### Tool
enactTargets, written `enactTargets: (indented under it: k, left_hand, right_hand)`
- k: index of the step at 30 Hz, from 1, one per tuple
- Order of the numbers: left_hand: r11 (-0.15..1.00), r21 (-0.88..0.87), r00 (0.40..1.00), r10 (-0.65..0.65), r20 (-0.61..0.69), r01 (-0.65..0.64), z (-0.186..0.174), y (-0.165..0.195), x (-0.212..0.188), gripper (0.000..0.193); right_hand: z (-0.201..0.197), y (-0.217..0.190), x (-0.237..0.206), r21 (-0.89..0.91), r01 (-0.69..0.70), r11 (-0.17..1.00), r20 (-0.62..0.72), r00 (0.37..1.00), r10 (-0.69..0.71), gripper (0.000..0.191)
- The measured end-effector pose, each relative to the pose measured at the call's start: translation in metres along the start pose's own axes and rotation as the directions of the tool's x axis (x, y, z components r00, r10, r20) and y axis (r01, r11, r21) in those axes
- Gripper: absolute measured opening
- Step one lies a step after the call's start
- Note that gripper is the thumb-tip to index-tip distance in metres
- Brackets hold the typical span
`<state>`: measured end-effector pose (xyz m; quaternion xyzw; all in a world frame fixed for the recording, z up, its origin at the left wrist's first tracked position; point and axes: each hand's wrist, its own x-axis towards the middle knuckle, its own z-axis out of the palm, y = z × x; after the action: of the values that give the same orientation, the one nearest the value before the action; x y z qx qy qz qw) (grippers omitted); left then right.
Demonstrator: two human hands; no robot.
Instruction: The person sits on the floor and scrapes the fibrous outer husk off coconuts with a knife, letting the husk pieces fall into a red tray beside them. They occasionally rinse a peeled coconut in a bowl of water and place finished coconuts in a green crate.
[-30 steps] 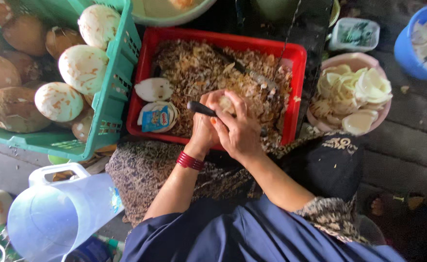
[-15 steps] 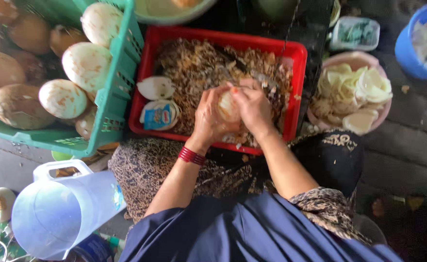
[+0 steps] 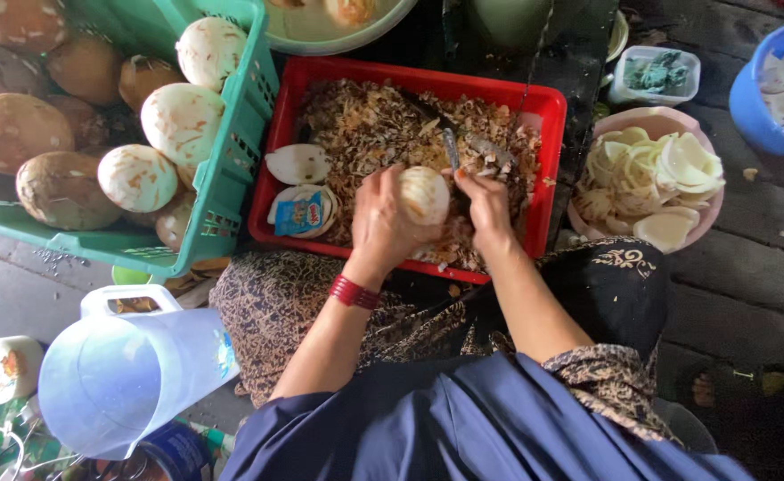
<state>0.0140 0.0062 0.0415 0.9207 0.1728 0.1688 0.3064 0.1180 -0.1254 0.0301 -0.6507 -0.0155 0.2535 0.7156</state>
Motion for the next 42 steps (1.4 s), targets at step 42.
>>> enactTargets:
  k: [42]
  left_hand:
    - [0.945,-0.323,0.996,0.025,-0.091,-0.053,0.014,-0.024,-0.008,0.116]
  right_hand:
    - [0.003,0.014,-0.012,-0.266,0.278,0.923,0.003,0.958,-0.288,0.026]
